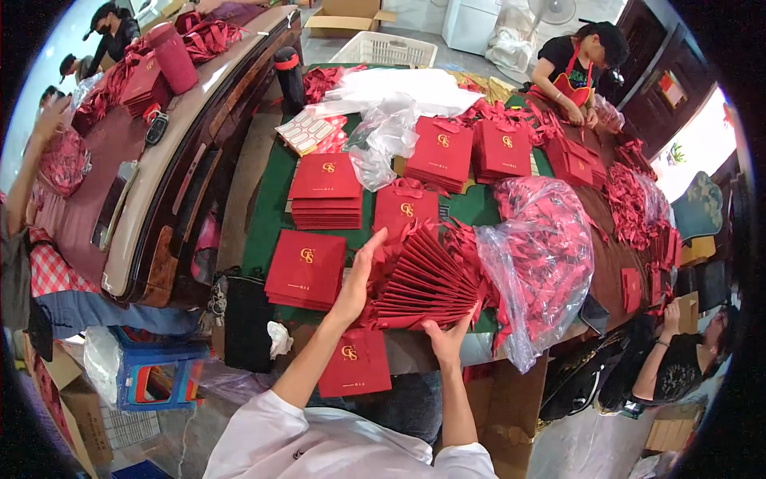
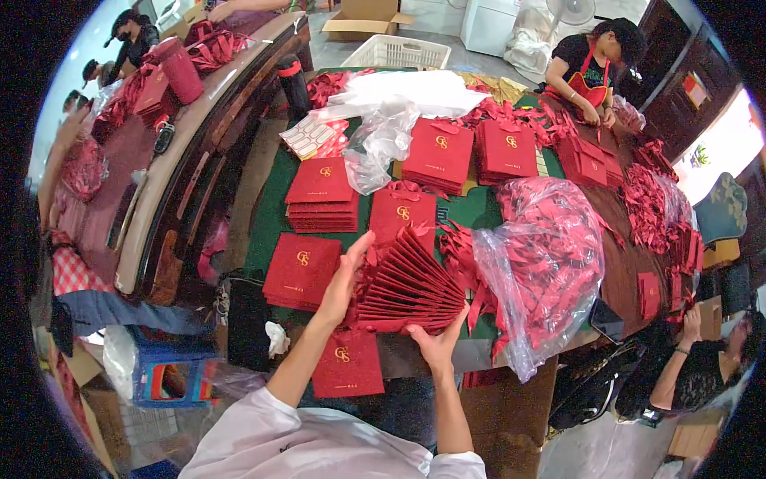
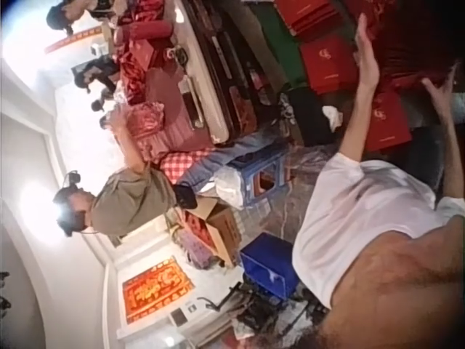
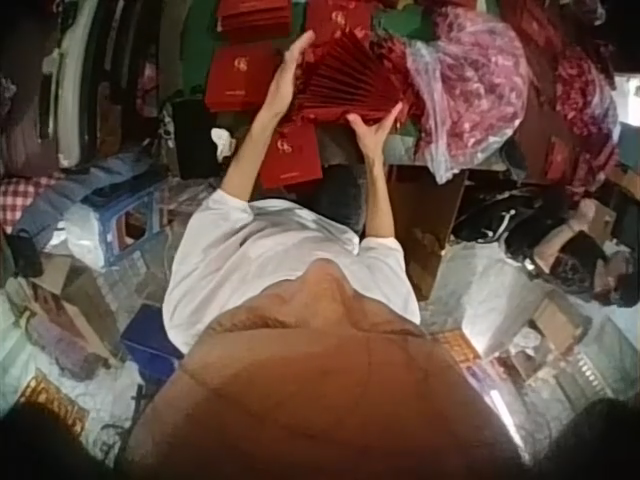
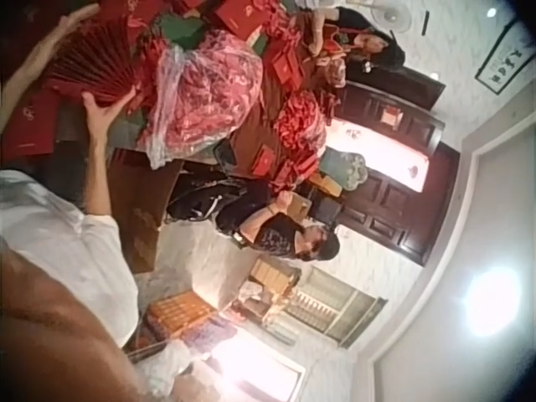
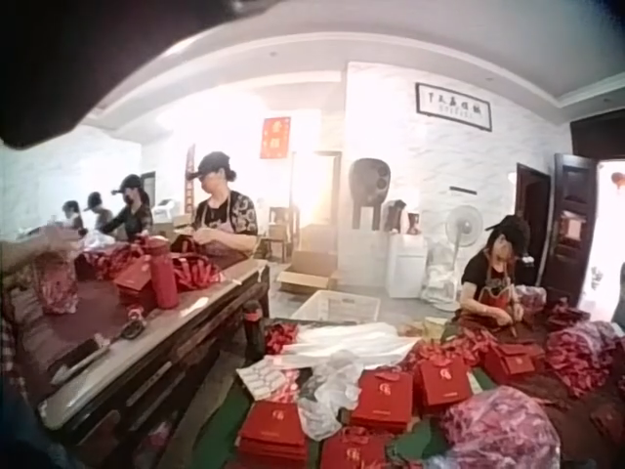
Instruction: The person threads red ribbons through holes in red gift bags and ties them by hand to create handles.
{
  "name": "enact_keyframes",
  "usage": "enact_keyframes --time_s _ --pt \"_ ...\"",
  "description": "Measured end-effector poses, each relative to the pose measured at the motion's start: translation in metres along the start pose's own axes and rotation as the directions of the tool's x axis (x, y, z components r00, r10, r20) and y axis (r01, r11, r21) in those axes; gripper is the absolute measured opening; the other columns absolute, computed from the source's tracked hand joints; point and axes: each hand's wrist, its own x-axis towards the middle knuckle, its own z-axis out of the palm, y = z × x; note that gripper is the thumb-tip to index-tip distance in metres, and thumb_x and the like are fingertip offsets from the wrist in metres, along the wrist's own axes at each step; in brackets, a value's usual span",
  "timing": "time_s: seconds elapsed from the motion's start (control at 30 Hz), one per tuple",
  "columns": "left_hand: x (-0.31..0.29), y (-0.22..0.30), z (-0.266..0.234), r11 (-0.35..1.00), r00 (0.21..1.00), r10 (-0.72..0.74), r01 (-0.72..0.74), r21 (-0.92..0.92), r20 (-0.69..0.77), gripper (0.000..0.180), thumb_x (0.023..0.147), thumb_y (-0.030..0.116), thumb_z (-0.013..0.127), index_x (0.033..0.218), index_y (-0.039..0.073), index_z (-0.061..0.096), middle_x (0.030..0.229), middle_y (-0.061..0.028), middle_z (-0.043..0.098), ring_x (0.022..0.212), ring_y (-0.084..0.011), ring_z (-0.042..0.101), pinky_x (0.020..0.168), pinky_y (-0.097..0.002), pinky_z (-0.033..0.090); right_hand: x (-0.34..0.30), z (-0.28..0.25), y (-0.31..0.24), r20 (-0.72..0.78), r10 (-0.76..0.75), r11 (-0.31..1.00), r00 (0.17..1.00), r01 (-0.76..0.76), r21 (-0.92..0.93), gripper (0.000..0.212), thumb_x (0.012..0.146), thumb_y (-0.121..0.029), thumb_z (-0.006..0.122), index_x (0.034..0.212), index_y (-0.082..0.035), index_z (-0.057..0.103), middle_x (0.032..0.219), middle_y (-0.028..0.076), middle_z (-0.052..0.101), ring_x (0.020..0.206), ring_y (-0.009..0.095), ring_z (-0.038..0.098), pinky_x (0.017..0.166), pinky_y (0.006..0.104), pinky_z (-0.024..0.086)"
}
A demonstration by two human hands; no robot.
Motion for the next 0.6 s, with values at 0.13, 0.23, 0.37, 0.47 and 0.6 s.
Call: enact_keyframes --time_s 0.13,0.23,0.37,0.47,0.6 --pt "0.006 -0.020 0.023 0.973 0.999 0.035 -0.029 -0.231 0.022 0.080 0.103 0.061 0.028 0.157 0.002 0.017 0.161 -0.0121 0.023 0.149 -0.0237 0.021 0.122 -0.0379 0.013 0.001 0.002 -0.001 0.066 0.045 0.999 0.997 -0.045 0.000 0.109 0.064 -0.025 0.095 0.145 -0.002 0.026 0.134 0.012 0.049 0.121 0.023 0.051 0.105 0.0387 0.042" --pt "0.012 -0.014 0.025 0.960 0.997 0.032 -0.011 -0.279 0.071 0.082 0.102 0.063 0.027 0.156 0.002 0.020 0.158 -0.0125 0.028 0.145 -0.0230 0.027 0.120 -0.0376 0.019 0.004 0.000 -0.003 0.077 0.039 0.999 0.996 -0.038 -0.014 0.104 0.065 -0.024 0.094 0.142 -0.003 0.028 0.132 0.011 0.050 0.120 0.023 0.052 0.104 0.0381 0.042" --pt "0.023 -0.006 -0.002 0.984 0.990 0.016 0.009 -0.177 0.140 0.073 0.106 0.053 0.023 0.153 -0.002 0.026 0.159 -0.0139 0.028 0.147 -0.0227 0.024 0.121 -0.0366 0.015 0.003 0.000 -0.005 0.042 0.033 0.999 0.999 -0.031 -0.035 0.102 0.064 -0.021 0.094 0.141 -0.003 0.030 0.130 0.010 0.051 0.119 0.021 0.052 0.104 0.0375 0.042" --pt "0.042 -0.014 -0.003 0.993 0.995 0.083 -0.078 -0.094 0.055 0.072 0.107 0.053 0.022 0.154 -0.002 0.025 0.159 -0.0141 0.027 0.148 -0.0225 0.023 0.122 -0.0361 0.014 0.003 0.004 -0.007 0.025 0.019 0.999 0.999 -0.018 -0.051 0.103 0.064 -0.018 0.094 0.143 -0.002 0.029 0.130 0.010 0.051 0.119 0.022 0.052 0.105 0.0374 0.041" --pt "0.055 -0.029 0.004 0.963 0.955 0.011 0.069 -0.260 0.296 0.075 0.106 0.056 0.016 0.154 -0.001 0.026 0.160 -0.0125 0.025 0.150 -0.0220 0.019 0.123 -0.0352 0.008 0.003 0.009 -0.003 -0.013 -0.008 0.996 1.000 0.007 -0.090 0.104 0.066 -0.015 0.093 0.145 -0.002 0.026 0.133 0.011 0.049 0.120 0.022 0.050 0.107 0.0370 0.039"
